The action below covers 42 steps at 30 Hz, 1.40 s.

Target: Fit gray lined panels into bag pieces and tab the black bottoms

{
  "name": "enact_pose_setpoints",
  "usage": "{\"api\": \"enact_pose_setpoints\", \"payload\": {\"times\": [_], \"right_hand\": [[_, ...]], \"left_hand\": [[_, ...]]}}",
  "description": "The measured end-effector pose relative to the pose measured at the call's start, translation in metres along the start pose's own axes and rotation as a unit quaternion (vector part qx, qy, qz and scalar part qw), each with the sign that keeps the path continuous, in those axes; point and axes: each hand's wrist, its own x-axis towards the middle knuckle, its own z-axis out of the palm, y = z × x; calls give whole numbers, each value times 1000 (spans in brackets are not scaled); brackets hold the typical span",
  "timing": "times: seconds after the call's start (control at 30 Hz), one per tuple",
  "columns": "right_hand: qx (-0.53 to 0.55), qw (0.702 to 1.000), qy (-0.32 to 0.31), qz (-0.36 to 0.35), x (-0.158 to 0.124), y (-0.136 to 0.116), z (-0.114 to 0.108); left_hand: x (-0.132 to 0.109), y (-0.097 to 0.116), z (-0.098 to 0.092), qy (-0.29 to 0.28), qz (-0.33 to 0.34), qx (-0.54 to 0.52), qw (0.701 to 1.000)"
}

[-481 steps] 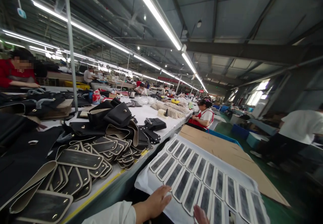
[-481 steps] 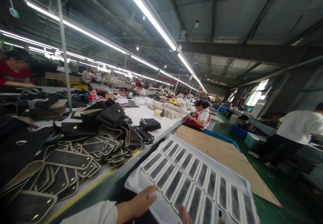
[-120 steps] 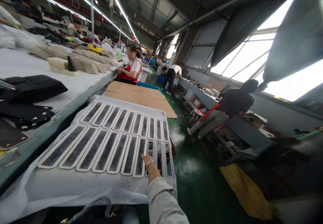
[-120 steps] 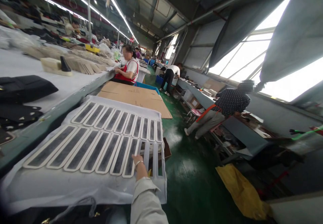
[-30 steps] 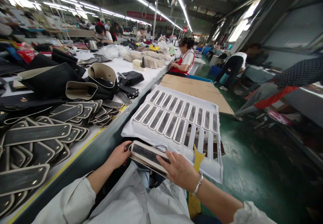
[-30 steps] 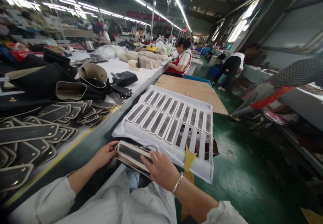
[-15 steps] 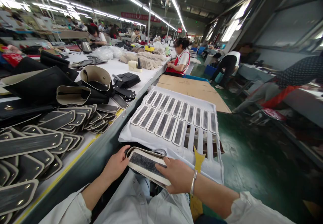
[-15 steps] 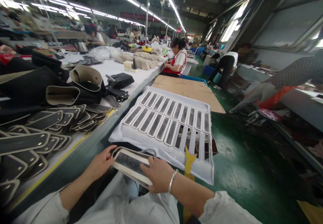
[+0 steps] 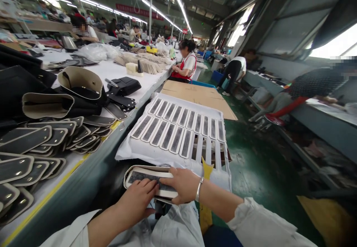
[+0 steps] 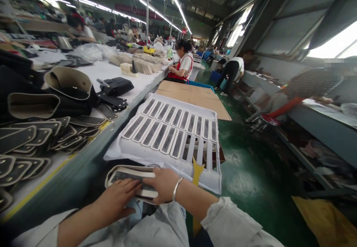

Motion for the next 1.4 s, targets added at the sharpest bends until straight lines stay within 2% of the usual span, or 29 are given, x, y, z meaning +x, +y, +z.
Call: {"api": "enact_pose_setpoints", "payload": {"times": [0.07, 0.1, 0.13, 0.2, 0.27, 0.33, 0.37, 0.47, 0.53, 0.6, 0.7, 0.87, 1.0, 1.17, 1.23, 1.3, 1.4], "right_hand": [[159, 987, 8, 17, -6, 13, -5], [263, 964, 15, 43, -11, 22, -7], [358, 930, 22, 78, -18, 32, -6], [512, 842, 23, 167, -33, 48, 3], [614, 755, -2, 230, -50, 56, 18], [660, 704, -25, 260, -64, 55, 35], [652, 708, -23, 272, -69, 52, 43], [529, 789, 9, 311, -74, 44, 59], [499, 808, 16, 312, -71, 40, 66], [537, 796, 21, 279, -67, 38, 73], [590, 774, 57, 224, -63, 38, 82], [606, 757, 155, 188, -65, 37, 88], [601, 748, 178, 219, -65, 35, 86], [623, 709, 192, 269, -65, 34, 89], [612, 709, 209, 282, -65, 29, 90], [579, 723, 252, 280, -66, 23, 87], [555, 734, 287, 263, -67, 17, 76]], "left_hand": [[4, 4, 0, -41, -23, 10, 999], [4, 4, 0, -57, -32, 14, 998], [4, 4, 1, -68, -37, 19, 997], [5, 3, 3, -70, -40, 33, 996], [7, 3, 7, -54, -34, 52, 997], [11, 7, 8, -36, -26, 71, 997], [15, 10, 7, -32, -21, 81, 996], [28, 22, -2, -50, -5, 120, 992], [36, 28, -8, -79, 14, 140, 987], [42, 31, -11, -97, 48, 142, 984], [45, 28, -5, -86, 100, 119, 984], [47, 21, 10, -62, 102, 87, 989], [48, 19, 5, -56, 101, 60, 991], [47, 17, -2, -50, 108, 35, 992], [46, 15, 1, -41, 108, 32, 993], [46, 13, 4, -30, 111, 30, 993], [49, 11, 6, -21, 119, 25, 992]]}}
